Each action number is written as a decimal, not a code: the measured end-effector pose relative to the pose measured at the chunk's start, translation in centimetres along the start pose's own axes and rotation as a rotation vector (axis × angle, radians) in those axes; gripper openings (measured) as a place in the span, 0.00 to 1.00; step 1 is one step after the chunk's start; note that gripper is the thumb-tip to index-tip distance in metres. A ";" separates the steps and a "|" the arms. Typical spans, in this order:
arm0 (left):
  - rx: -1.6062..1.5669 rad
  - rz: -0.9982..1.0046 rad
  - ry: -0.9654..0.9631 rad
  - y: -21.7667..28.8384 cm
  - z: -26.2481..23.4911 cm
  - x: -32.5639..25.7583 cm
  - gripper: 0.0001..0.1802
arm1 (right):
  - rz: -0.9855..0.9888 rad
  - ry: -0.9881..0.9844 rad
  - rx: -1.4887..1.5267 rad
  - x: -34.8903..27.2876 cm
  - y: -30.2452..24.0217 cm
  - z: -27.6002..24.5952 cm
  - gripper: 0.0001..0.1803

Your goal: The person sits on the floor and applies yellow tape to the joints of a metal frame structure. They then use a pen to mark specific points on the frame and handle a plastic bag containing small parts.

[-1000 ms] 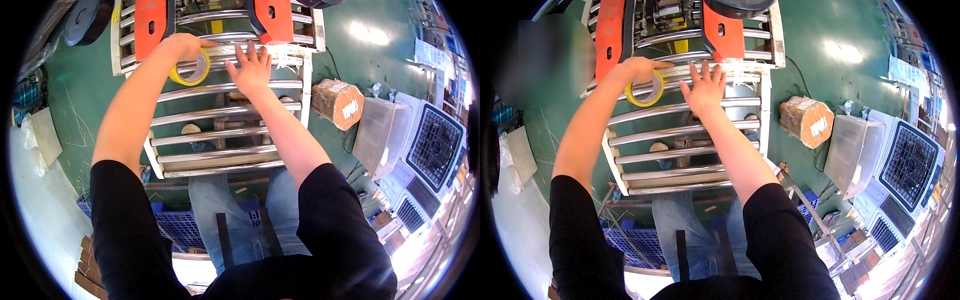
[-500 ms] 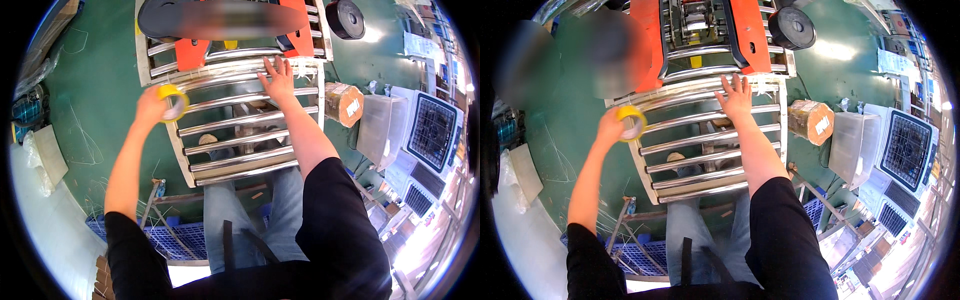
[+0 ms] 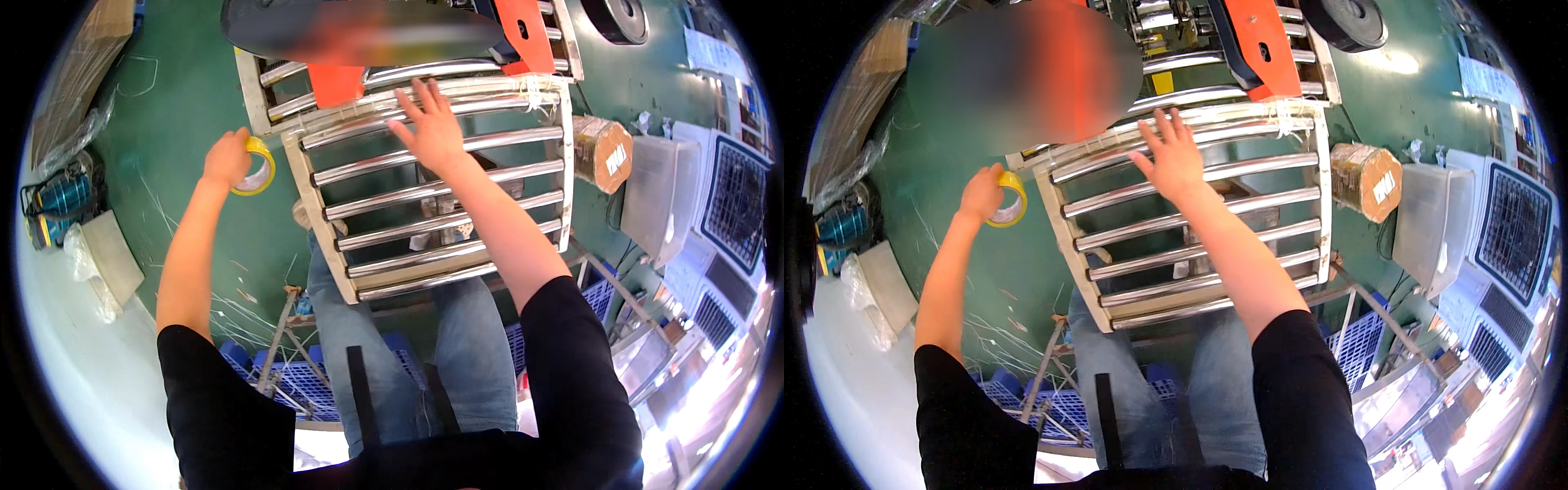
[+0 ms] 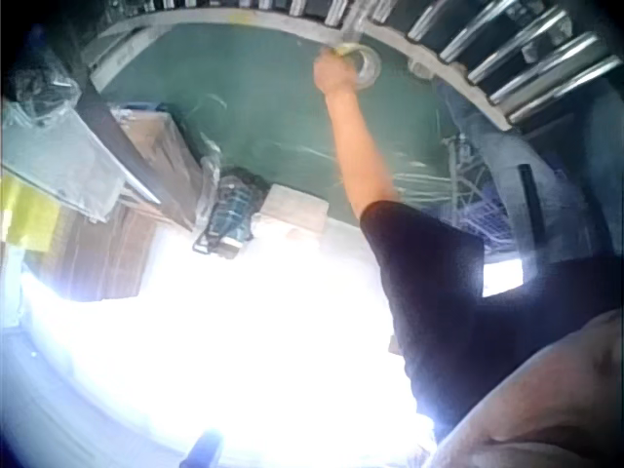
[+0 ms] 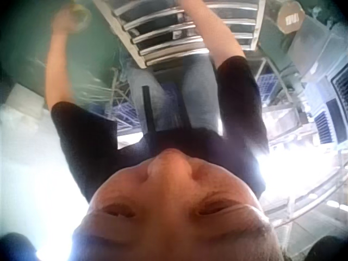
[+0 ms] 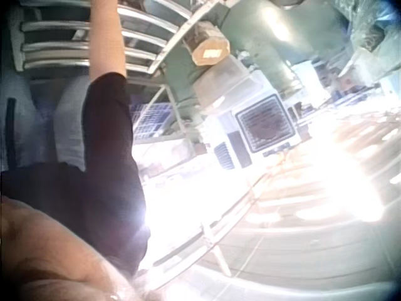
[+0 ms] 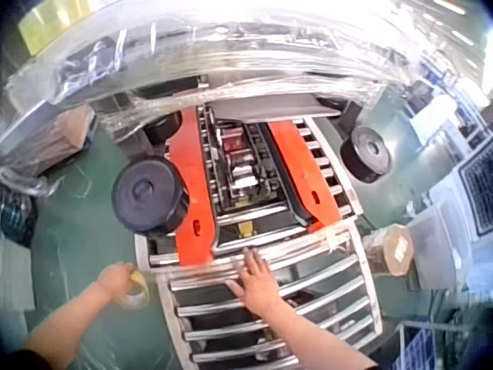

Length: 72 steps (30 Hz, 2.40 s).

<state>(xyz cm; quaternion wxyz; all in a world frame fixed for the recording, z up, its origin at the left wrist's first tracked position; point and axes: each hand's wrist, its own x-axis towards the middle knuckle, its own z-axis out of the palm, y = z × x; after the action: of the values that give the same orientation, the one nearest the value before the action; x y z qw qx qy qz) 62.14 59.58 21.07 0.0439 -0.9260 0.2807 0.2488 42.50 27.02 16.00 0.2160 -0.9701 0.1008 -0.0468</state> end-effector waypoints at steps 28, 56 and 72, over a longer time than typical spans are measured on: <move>0.153 0.215 -0.327 -3.7 1.3 1.2 0.12 | 0.267 0.040 -0.213 0.2 -10.5 2.0 0.30; 0.272 0.311 -0.103 -8.2 5.1 0.6 0.19 | 0.479 -0.061 -0.243 -1.0 -12.1 4.4 0.33; 0.209 0.283 -0.014 -9.2 11.0 5.2 0.24 | 0.717 0.232 0.260 -17.7 -27.7 4.0 0.23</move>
<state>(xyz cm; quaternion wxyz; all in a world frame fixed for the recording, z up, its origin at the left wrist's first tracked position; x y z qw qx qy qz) 66.01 67.14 8.39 0.1066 -0.8657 0.4325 0.2284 30.64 57.03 23.42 0.3269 -0.8261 0.4500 -0.0900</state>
